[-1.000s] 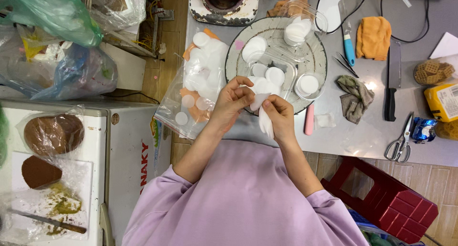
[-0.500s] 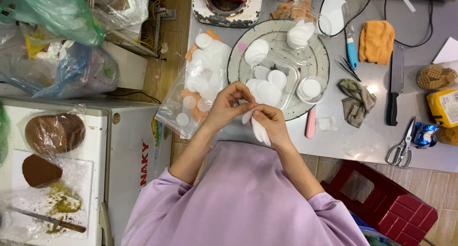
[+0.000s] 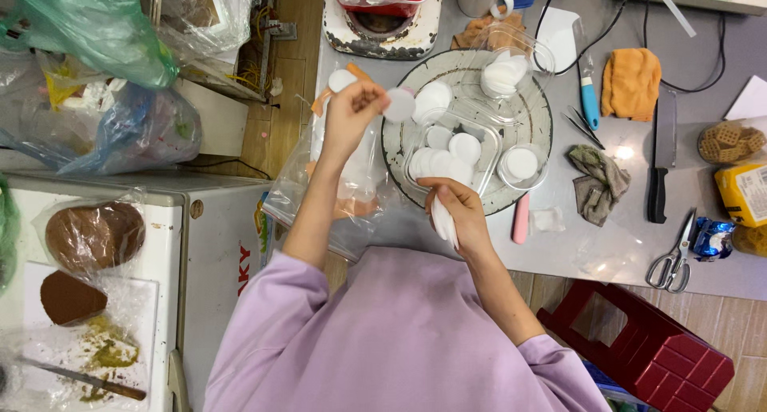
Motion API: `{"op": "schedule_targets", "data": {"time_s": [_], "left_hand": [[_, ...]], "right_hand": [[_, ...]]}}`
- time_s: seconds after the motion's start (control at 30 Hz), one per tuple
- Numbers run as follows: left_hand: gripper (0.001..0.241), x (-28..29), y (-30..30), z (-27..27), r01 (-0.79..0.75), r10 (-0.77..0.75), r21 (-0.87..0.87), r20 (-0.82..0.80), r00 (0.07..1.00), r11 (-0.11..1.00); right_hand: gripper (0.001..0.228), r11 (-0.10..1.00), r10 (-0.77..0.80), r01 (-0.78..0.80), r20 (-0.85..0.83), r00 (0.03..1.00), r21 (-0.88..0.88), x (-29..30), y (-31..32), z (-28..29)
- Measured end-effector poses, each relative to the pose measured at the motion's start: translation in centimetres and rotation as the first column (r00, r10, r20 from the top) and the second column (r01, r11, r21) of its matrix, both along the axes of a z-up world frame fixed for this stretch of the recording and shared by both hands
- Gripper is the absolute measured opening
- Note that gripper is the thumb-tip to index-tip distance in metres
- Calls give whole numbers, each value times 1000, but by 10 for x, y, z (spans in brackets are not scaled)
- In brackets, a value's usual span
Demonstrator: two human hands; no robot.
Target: The person sorts through white cotton pads by hand, picking them up from a pile and placing them onto a rotating glass stand.
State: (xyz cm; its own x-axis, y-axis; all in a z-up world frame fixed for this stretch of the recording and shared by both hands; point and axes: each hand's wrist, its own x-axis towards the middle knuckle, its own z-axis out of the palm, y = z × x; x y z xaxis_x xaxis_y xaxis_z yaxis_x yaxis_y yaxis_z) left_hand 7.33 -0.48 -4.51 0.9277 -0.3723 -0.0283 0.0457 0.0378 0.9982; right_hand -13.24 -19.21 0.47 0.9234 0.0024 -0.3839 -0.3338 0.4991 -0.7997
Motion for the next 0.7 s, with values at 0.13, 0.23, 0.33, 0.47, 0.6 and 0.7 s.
{"op": "schedule_targets", "data": {"time_s": [0.13, 0.23, 0.33, 0.47, 0.6, 0.7], "left_hand": [[12, 13, -36, -28, 3, -13, 159, 64, 998, 987], [13, 4, -51, -29, -15, -34, 302, 158, 987, 953], [14, 0, -60, -23, -92, -51, 415, 321, 946, 905], [21, -2, -62, -15, -154, -109, 486, 470, 876, 860], [21, -7, -59, -1, -102, -147, 457, 477, 867, 884], [16, -24, -56, 31, -130, -22, 308, 444, 896, 942]], "right_hand": [[34, 999, -13, 13, 18, 1000, -31, -2, 0, -5], [34, 999, -19, 19, -18, 1000, -26, -5, -2, -10], [33, 999, -37, 37, -11, 999, -36, -8, 0, -11], [34, 995, -92, 95, -69, 993, 36, -7, 4, -9], [44, 943, -240, 263, -133, 962, 202, -5, 5, -7], [44, 921, -358, 371, -118, 926, 117, -1, -2, -5]]}}
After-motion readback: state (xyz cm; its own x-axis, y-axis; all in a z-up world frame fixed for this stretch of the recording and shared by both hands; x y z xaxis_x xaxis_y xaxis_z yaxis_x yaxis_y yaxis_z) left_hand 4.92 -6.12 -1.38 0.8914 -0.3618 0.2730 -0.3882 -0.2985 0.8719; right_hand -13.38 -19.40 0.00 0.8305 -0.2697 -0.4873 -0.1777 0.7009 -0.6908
